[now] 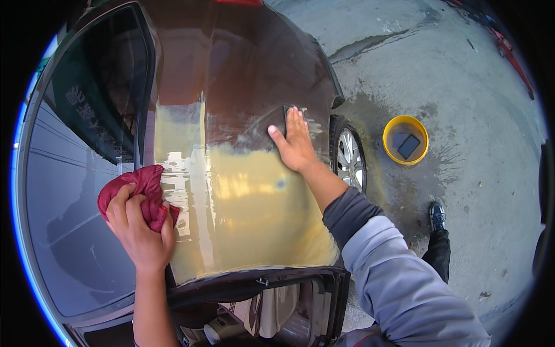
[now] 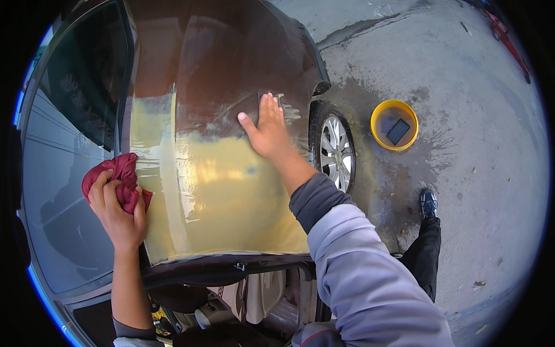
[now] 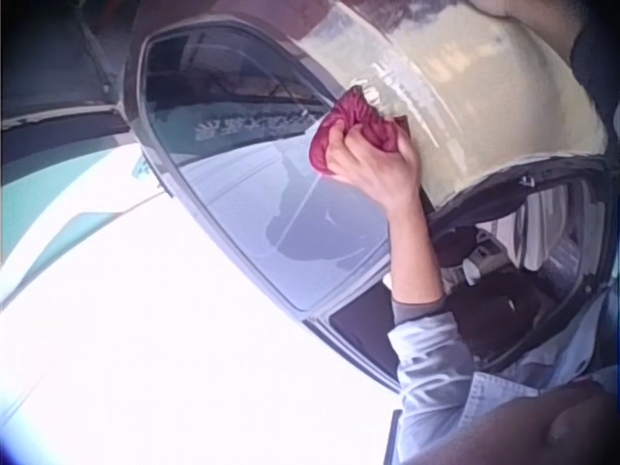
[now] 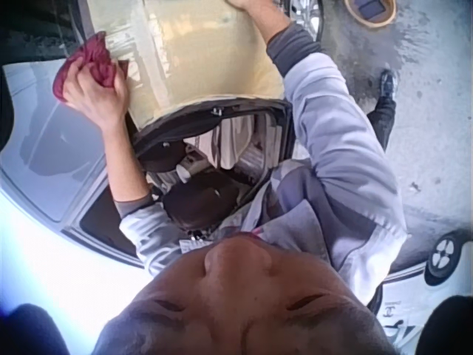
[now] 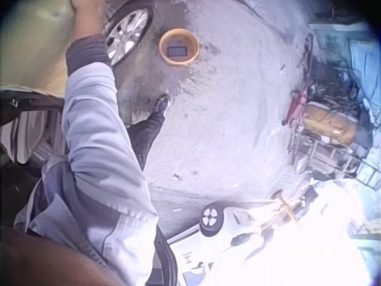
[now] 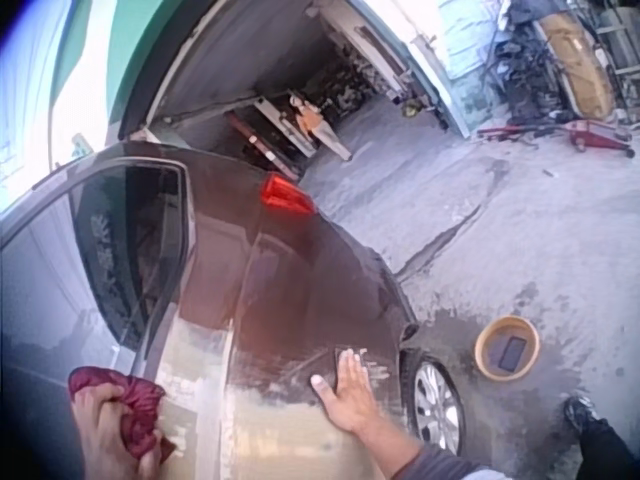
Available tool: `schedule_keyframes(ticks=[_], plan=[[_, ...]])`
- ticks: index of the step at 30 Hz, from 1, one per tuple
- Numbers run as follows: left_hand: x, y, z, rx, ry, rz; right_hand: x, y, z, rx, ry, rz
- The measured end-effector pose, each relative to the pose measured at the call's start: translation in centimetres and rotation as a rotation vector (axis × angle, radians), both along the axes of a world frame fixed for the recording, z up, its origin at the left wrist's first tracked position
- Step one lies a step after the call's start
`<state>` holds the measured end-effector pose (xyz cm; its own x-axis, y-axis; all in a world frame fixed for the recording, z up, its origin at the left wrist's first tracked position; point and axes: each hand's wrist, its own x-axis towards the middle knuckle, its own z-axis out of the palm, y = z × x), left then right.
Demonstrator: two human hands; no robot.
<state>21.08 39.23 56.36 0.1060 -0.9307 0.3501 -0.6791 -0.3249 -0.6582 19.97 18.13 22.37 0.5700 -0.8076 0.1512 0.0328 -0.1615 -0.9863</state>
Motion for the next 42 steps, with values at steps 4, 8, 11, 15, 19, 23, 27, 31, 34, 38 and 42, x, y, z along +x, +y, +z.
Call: schedule_keyframes(ticks=[4, 8, 11, 15, 19, 23, 27, 31, 34, 38, 42], plan=[[-0.1, -0.2, 0.0, 0.002, -0.007, -0.004, -5.9, 10.0, 3.0, -0.272, -0.135, 0.091], [-0.1, -0.3, 0.0, 0.0, -0.017, -0.004, -11.0, 18.5, 2.9, -0.351, -0.238, 0.288], [-0.1, -0.3, 0.0, 0.011, -0.009, -0.007, -8.7, 14.6, -0.9, -0.332, -0.127, 0.2], [-0.1, -0.2, 0.0, 0.015, -0.015, -0.011, -2.4, 2.6, -5.8, -0.034, 0.105, 0.032], [0.0, -0.2, 0.0, 0.013, -0.022, -0.011, -5.1, 6.2, -4.5, -0.09, -0.02, 0.013], [-0.1, -0.3, 0.1, 0.023, -0.015, -0.011, -11.1, 17.5, -4.1, -0.228, -0.145, 0.199], [-0.1, -0.2, 0.2, 0.036, -0.009, -0.01, -7.2, 12.2, -9.3, -0.29, -0.119, 0.13], [-0.1, -0.1, 0.1, 0.036, -0.026, -0.001, -5.5, 8.6, -9.7, -0.115, -0.04, 0.027], [-0.1, -0.1, 0.1, 0.037, -0.034, 0.003, -10.1, 14.5, -6.5, -0.147, -0.061, 0.108], [-0.1, -0.1, 0.1, 0.027, -0.027, 0.008, -13.3, 18.0, -6.0, -0.191, -0.215, 0.278], [0.0, -0.1, 0.1, 0.041, -0.03, 0.009, -10.5, 13.2, -8.8, -0.05, -0.019, 0.069]])
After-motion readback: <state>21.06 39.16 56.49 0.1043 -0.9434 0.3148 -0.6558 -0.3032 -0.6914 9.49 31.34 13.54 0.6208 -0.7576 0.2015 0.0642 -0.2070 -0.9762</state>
